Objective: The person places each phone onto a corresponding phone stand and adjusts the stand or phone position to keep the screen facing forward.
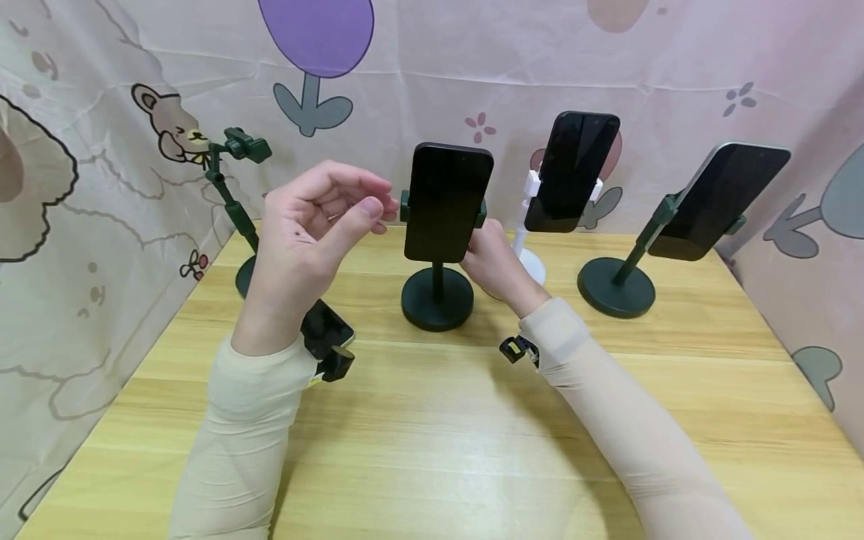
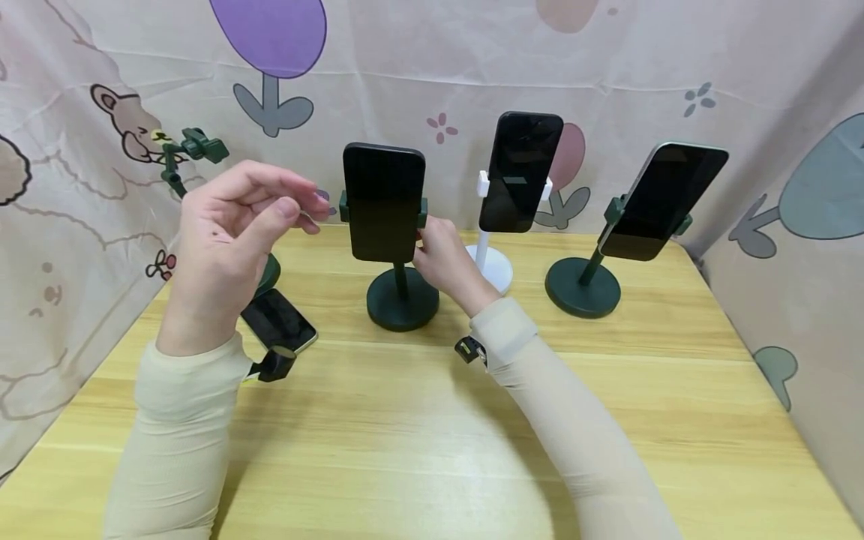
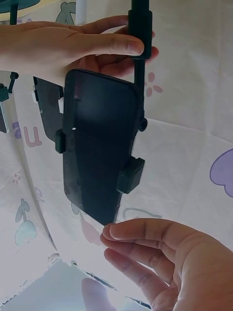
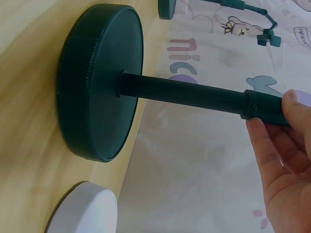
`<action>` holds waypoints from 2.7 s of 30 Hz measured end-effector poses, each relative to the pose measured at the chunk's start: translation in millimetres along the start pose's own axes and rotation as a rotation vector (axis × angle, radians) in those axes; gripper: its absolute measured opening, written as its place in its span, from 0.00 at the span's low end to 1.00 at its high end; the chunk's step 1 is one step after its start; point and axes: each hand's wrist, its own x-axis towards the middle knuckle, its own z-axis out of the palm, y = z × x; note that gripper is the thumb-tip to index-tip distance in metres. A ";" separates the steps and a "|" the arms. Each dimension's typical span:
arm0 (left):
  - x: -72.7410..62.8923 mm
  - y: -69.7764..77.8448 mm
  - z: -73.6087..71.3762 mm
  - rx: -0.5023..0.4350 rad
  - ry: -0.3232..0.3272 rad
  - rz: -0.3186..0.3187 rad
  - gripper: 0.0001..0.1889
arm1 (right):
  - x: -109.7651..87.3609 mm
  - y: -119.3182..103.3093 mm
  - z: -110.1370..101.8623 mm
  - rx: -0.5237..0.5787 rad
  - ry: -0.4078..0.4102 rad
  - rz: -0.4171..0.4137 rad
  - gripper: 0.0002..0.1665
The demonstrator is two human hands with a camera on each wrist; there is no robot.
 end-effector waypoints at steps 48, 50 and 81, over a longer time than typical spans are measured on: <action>0.1 -2.5 5.4 -0.024 -0.051 -0.002 0.08 | 53.5 17.3 12.8 -0.072 -0.047 0.054 0.12; -0.1 -2.6 5.5 -0.020 -0.053 -0.009 0.08 | 54.7 17.5 13.4 -0.077 -0.042 0.054 0.11; 0.4 -9.3 7.1 0.071 -0.094 0.007 0.08 | 60.5 13.8 19.1 -0.033 -0.073 0.216 0.08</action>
